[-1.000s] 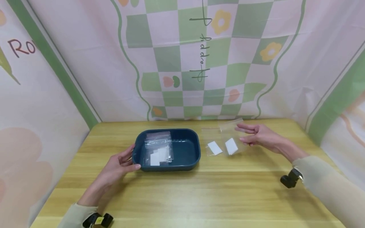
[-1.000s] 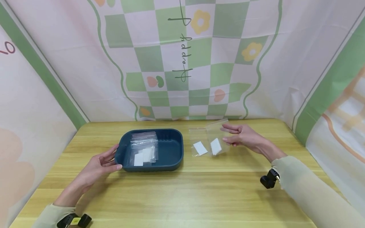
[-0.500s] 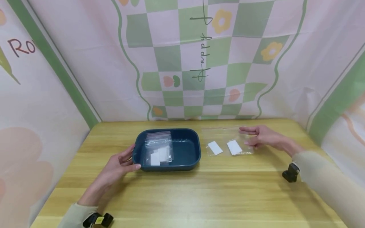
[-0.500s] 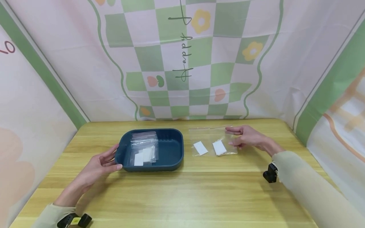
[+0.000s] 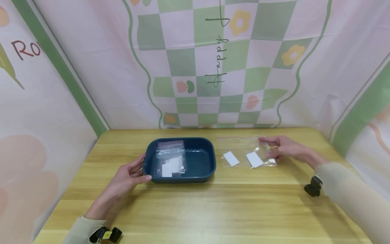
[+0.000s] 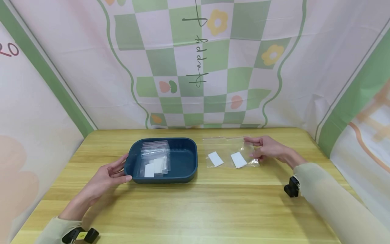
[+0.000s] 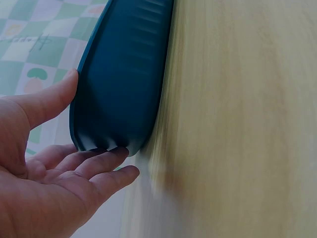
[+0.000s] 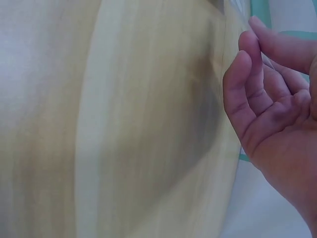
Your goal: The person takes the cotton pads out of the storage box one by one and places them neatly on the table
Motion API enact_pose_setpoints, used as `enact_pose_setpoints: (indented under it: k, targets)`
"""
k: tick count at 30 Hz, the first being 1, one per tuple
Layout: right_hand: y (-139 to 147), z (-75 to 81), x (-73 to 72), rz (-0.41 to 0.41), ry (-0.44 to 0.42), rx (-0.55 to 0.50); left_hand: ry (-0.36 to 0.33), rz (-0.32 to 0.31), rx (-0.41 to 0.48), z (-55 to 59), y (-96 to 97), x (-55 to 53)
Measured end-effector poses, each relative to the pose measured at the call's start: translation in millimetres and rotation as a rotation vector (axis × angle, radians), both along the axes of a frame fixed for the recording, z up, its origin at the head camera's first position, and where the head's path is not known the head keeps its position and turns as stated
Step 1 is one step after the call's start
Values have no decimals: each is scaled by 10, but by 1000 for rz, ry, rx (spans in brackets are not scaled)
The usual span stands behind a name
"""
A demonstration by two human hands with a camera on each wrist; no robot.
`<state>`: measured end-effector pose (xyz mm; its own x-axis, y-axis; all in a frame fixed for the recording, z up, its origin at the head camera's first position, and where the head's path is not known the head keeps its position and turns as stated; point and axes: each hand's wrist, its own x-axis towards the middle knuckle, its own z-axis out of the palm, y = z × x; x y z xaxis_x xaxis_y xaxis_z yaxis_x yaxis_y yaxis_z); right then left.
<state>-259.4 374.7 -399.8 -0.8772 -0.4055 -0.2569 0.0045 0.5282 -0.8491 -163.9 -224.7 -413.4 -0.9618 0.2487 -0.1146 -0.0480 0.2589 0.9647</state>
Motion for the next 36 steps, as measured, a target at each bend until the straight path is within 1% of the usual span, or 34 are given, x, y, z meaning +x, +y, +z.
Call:
enact_pose_setpoints:
  k: [5, 9, 14, 18, 19, 21, 26, 30, 36]
  targets:
    - [27, -19, 41, -3, -1, -5, 3, 2, -13, 9, 1, 8]
    - [51, 17, -9, 0, 8, -6, 3, 4, -25, 17, 0, 13]
    - [67, 65, -112, 4, 47, 75, 8, 9, -14, 4, -6, 7]
    - [67, 28, -142, 21, 104, 154, 10, 10, -2, -16, -8, 5]
    - [68, 14, -140, 28, 120, 170, 11, 9, 5, -20, -7, 3]
    - [64, -12, -128, 25, 122, 176, 10, 5, 7, -27, -5, 0]
    - [35, -61, -48, -2, 94, 131, 12, -1, 11, -32, -5, -3]
    - [9, -87, 8, -4, 113, 140, 13, -1, 6, -24, -7, 2]
    - [-15, -106, 20, -16, 131, 164, 17, -3, -7, -21, -8, 9]
